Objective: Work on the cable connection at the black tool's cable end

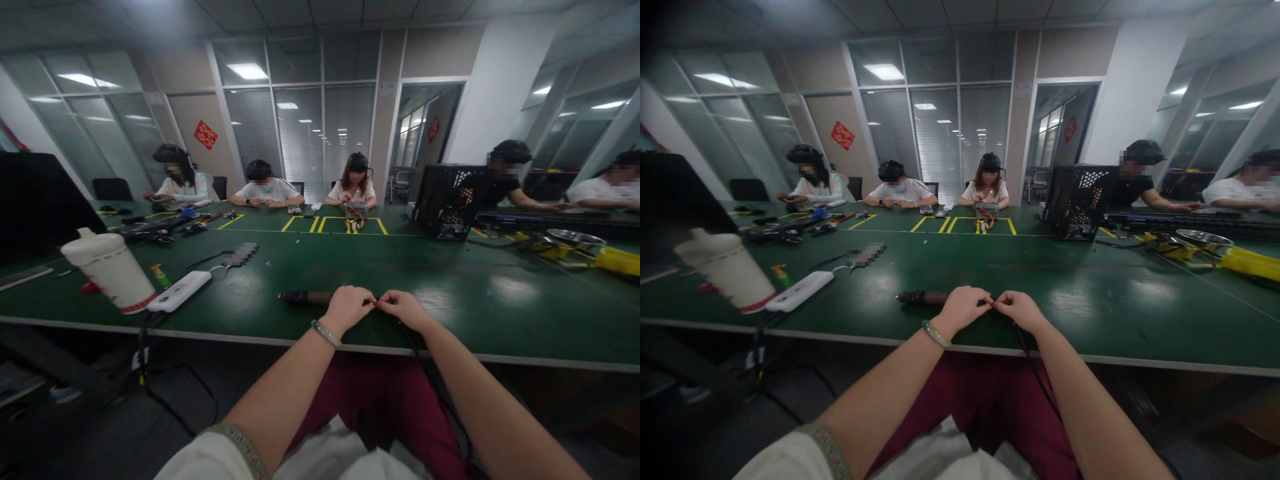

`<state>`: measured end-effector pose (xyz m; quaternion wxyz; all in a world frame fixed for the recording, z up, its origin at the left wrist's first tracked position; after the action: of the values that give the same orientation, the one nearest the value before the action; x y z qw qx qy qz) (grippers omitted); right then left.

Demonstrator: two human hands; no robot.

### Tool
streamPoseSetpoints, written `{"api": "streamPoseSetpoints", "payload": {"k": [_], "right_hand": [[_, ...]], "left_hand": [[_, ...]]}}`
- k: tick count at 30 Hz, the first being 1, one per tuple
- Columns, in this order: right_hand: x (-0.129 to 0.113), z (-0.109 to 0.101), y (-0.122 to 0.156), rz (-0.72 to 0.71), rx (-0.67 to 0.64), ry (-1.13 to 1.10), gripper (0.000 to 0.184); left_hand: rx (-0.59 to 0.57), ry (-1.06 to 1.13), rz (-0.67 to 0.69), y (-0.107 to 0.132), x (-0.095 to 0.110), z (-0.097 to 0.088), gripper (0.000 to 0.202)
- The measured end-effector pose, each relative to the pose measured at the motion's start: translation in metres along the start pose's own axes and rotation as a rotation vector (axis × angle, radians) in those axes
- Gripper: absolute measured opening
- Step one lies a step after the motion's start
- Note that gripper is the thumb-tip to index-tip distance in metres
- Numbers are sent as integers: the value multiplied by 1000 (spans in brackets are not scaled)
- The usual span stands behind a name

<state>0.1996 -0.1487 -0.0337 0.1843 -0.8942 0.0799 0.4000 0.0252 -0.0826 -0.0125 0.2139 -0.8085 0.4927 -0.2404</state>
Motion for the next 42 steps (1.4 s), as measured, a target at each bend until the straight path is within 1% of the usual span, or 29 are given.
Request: {"api": "streamPoseSetpoints", "payload": {"k": [4, 8, 15, 20, 23, 28, 33, 42], "right_hand": [[4, 6, 1, 25, 15, 0, 30], [7, 8, -5, 38, 12, -13, 29], [8, 4, -18, 31, -74, -56, 26], [8, 5, -13, -18, -20, -35, 24], [8, 6, -9, -46, -12, -7, 25], [6, 5, -10, -59, -34, 18, 28], [3, 6, -11, -37, -24, 33, 30], [6, 8, -13, -33, -19, 32, 32]], "left_hand": [[-4, -19, 26, 1, 0, -4, 14], [-10, -62, 0, -1, -3, -7, 22], [11, -27, 62, -2, -5, -9, 17], [7, -22, 100, -4, -8, -7, 10], [9, -8, 120, -5, -10, -8, 10], [21, 20, 105, -3, -12, -8, 10], [35, 18, 89, -1, -11, -8, 11], [42, -14, 65, 0, -8, -10, 12]]}}
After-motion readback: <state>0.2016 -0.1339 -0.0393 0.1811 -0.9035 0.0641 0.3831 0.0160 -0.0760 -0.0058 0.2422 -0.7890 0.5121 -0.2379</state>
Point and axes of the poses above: each hand's wrist, its own y-axis away from the middle knuckle, its own z-axis out of the palm, x = y × z, the point moved 2 cm from there along -y, towards the middle knuckle, and after that the axes turned 10 degrees about x, right-handed, at the moved point
